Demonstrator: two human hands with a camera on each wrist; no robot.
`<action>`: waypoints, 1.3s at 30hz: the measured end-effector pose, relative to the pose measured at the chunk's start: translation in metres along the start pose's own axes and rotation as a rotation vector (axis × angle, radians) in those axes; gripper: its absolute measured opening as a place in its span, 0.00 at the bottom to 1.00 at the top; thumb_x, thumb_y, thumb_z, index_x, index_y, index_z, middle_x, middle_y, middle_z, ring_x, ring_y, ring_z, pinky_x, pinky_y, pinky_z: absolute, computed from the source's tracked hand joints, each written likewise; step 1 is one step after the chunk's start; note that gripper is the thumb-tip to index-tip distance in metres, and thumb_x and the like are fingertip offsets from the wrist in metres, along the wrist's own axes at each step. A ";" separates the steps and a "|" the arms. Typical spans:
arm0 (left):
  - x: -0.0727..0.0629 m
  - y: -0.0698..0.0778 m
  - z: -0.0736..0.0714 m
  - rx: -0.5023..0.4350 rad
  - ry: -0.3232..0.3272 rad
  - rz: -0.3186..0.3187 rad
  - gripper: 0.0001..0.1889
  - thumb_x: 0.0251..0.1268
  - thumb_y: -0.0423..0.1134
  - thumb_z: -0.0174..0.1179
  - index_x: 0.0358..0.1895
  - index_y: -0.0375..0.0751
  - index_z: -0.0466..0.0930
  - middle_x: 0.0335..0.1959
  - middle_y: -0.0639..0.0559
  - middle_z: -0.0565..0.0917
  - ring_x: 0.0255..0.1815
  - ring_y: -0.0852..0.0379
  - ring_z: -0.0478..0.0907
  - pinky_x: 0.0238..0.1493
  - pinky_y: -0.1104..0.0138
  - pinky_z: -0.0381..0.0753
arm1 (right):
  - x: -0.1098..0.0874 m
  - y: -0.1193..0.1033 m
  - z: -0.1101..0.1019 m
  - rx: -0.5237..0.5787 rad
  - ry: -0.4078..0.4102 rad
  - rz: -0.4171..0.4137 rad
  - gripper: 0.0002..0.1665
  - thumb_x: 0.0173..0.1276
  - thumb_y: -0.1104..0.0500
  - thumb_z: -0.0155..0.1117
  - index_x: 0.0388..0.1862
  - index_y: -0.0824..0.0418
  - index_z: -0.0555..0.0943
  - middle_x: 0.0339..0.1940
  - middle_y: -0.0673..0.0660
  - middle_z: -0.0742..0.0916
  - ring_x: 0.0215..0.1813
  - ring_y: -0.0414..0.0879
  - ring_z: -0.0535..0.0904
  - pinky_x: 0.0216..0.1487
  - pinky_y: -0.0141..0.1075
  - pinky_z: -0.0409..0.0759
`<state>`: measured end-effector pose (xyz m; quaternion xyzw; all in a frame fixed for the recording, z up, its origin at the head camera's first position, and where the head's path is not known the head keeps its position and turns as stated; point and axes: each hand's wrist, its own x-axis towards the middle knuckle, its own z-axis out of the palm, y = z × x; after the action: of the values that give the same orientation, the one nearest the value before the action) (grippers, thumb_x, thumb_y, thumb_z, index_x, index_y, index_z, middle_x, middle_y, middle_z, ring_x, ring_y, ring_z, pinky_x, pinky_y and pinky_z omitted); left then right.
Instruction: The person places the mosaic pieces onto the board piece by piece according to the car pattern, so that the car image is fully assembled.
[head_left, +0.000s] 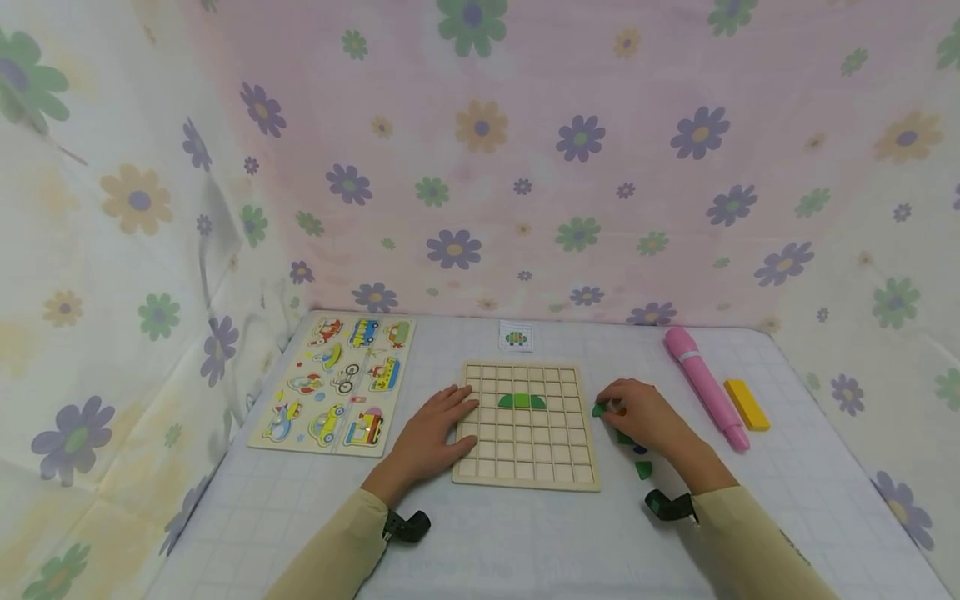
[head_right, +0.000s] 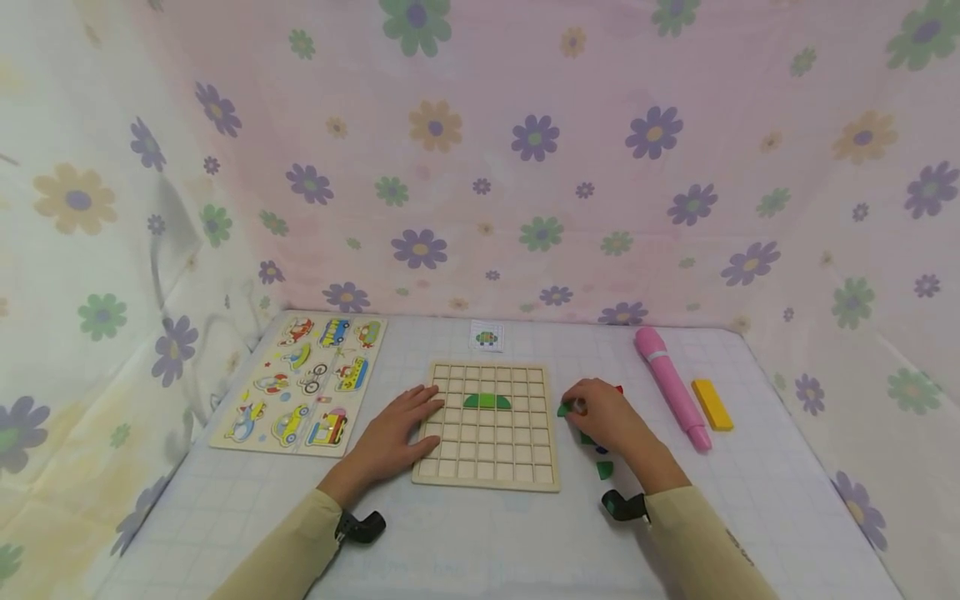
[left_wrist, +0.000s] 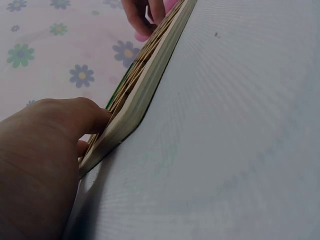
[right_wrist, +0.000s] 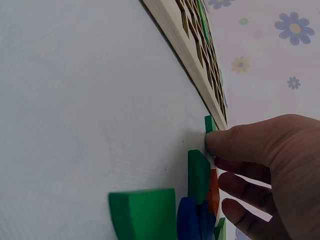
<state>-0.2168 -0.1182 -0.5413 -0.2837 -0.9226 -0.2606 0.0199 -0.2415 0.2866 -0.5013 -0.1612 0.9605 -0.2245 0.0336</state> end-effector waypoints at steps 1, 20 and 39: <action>0.000 0.000 0.000 0.003 -0.006 -0.001 0.33 0.79 0.54 0.63 0.81 0.47 0.73 0.86 0.50 0.65 0.88 0.46 0.54 0.85 0.49 0.55 | 0.000 -0.001 0.000 0.003 -0.004 0.010 0.11 0.71 0.64 0.77 0.51 0.60 0.91 0.51 0.55 0.89 0.46 0.49 0.83 0.48 0.48 0.87; -0.001 0.000 0.001 0.013 -0.007 -0.001 0.33 0.79 0.55 0.63 0.81 0.47 0.73 0.86 0.51 0.65 0.88 0.47 0.54 0.85 0.49 0.56 | -0.002 -0.002 -0.005 0.003 0.027 -0.001 0.12 0.73 0.61 0.76 0.54 0.59 0.92 0.49 0.52 0.88 0.45 0.49 0.81 0.44 0.44 0.86; -0.002 0.002 0.000 0.014 0.000 -0.015 0.34 0.78 0.55 0.63 0.81 0.47 0.73 0.86 0.51 0.65 0.87 0.46 0.55 0.85 0.49 0.57 | 0.003 -0.027 -0.005 -0.036 0.152 -0.147 0.12 0.70 0.62 0.79 0.51 0.58 0.92 0.46 0.50 0.88 0.43 0.45 0.81 0.43 0.45 0.83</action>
<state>-0.2141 -0.1172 -0.5407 -0.2764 -0.9266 -0.2542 0.0201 -0.2375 0.2648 -0.4851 -0.2141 0.9497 -0.2206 -0.0588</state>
